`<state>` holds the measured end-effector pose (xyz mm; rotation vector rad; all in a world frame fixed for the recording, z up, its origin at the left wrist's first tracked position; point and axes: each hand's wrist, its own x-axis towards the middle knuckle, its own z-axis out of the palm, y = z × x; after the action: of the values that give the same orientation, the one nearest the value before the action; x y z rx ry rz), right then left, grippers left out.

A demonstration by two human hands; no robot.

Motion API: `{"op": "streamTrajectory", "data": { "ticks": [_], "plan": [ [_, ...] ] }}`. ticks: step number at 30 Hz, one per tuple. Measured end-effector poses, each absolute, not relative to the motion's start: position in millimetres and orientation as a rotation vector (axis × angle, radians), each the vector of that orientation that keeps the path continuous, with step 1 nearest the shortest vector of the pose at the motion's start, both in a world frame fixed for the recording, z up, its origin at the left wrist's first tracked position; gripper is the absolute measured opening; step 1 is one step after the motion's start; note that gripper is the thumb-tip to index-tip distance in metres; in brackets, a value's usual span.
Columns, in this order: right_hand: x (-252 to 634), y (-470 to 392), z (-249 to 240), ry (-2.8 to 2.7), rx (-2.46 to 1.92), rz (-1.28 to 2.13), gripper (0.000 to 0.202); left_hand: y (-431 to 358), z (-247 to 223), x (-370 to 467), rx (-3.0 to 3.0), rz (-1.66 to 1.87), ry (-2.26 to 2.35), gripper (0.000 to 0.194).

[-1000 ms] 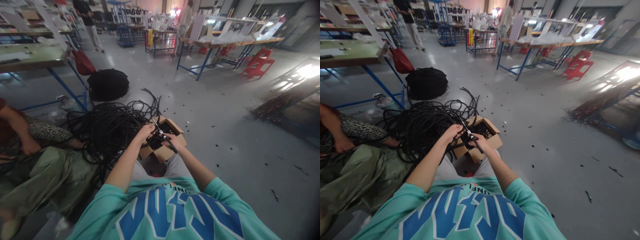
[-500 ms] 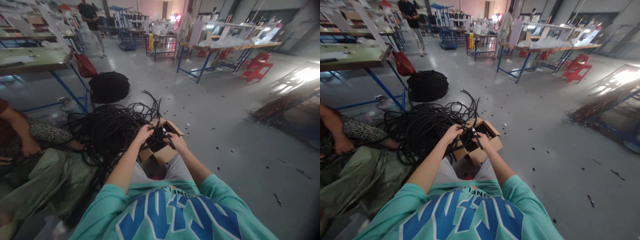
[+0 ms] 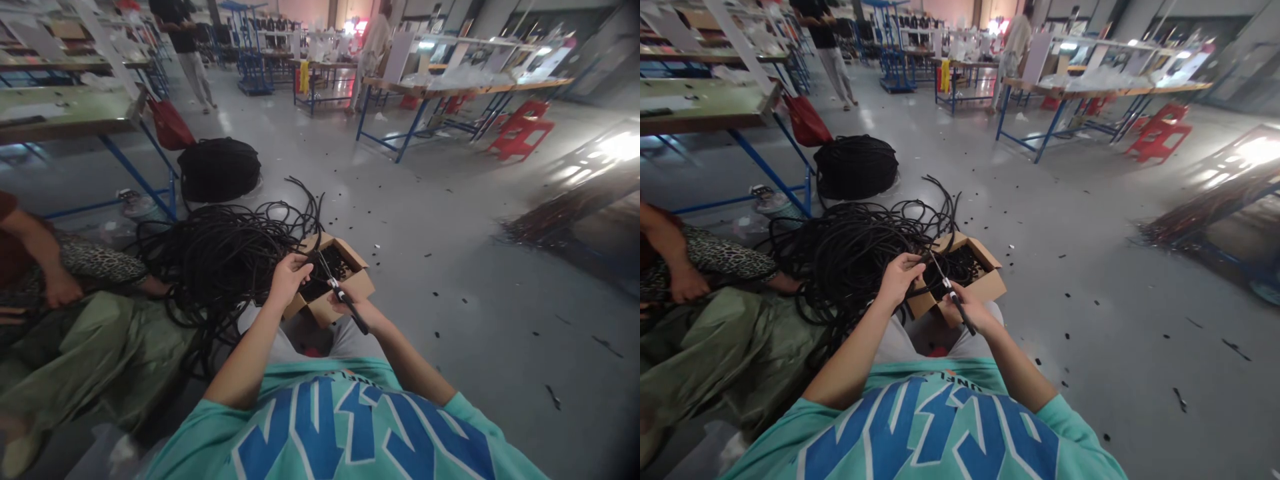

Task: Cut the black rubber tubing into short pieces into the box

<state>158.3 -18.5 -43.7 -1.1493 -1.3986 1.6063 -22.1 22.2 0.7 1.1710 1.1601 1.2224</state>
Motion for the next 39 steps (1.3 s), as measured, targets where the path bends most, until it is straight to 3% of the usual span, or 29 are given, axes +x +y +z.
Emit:
{"op": "streamTrajectory", "data": {
  "ticks": [17,32,39],
  "plan": [
    [154.7,-34.7,-4.2,-1.508,-1.154,1.512,0.054,0.0,22.6,-13.8,1.572,1.132,1.255,0.012],
    [152.2,-22.2,-18.5,-1.479,-1.286,1.337,0.036,24.6,12.8,-21.7,1.513,1.047,1.242,0.016],
    [149.5,-11.1,-27.2,-1.315,-1.307,1.442,0.046,43.3,4.4,-29.5,1.399,1.107,1.253,0.025]
  ]
}}
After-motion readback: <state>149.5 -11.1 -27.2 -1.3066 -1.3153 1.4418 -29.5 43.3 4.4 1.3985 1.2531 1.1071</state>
